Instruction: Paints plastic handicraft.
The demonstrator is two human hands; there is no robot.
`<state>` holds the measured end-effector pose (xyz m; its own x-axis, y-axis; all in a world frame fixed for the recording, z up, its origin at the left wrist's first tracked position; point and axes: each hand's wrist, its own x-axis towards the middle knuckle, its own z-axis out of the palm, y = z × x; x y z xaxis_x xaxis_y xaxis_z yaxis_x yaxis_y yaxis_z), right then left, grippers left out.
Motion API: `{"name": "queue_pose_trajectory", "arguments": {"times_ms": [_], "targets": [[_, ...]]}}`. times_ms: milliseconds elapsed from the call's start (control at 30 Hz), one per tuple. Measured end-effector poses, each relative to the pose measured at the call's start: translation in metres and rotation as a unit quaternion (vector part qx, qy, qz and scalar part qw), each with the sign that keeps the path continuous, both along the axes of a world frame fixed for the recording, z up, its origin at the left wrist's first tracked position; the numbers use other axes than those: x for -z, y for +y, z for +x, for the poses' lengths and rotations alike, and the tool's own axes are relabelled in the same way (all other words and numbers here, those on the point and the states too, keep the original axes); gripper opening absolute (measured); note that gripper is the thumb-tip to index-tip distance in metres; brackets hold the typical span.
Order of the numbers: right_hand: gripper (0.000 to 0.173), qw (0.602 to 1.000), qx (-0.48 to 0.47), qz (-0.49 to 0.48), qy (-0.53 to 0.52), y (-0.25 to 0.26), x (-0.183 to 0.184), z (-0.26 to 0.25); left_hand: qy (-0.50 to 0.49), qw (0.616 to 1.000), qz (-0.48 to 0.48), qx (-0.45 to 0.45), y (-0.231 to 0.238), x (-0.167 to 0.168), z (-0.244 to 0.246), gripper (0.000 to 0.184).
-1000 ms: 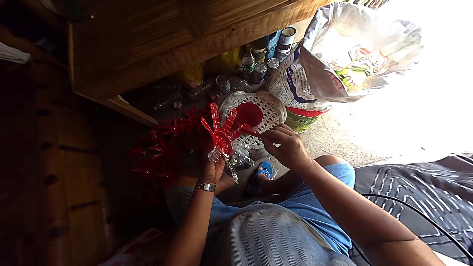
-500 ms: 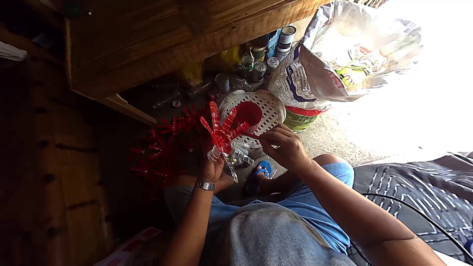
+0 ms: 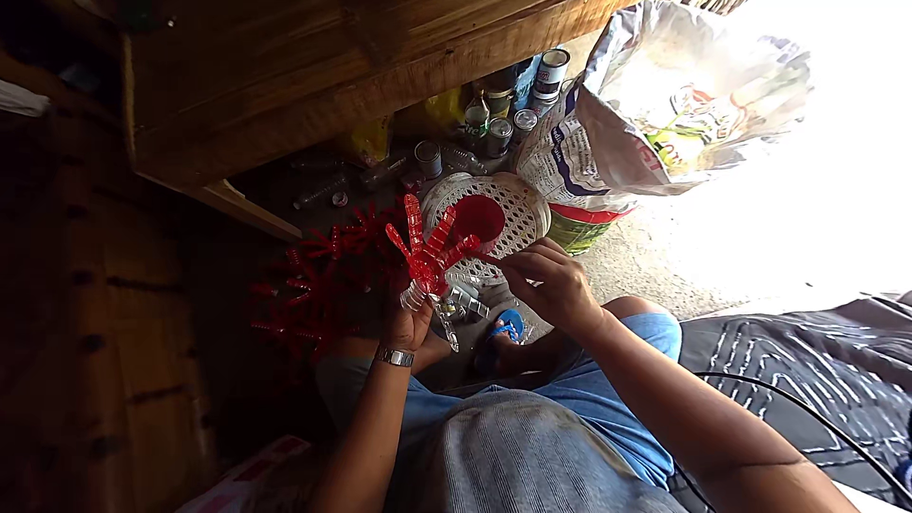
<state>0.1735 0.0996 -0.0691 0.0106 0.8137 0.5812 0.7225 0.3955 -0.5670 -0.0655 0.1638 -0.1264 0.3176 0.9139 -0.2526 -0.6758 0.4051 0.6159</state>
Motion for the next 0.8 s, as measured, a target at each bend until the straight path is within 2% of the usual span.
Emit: {"name": "queue_pose_trajectory", "arguments": {"times_ms": [167, 333, 467, 800], "targets": [[0.014, 1.0, -0.01, -0.015, -0.014, 0.005, 0.007, -0.001, -0.005, 1.0, 0.0, -0.008, 0.0, -0.002, 0.002, 0.038], [0.012, 1.0, -0.007, 0.006, -0.002, -0.001, 0.0, -0.002, 0.002, 1.0, -0.012, -0.011, 0.0, 0.0, 0.001, 0.028], [0.016, 1.0, -0.009, -0.009, -0.013, 0.009, 0.002, -0.002, -0.007, 1.0, -0.002, -0.007, 0.001, 0.002, 0.001, 0.038], [0.014, 1.0, -0.006, 0.006, -0.006, 0.005, 0.001, 0.002, -0.011, 1.0, -0.003, -0.009, 0.0, 0.001, 0.0, 0.043]]}}
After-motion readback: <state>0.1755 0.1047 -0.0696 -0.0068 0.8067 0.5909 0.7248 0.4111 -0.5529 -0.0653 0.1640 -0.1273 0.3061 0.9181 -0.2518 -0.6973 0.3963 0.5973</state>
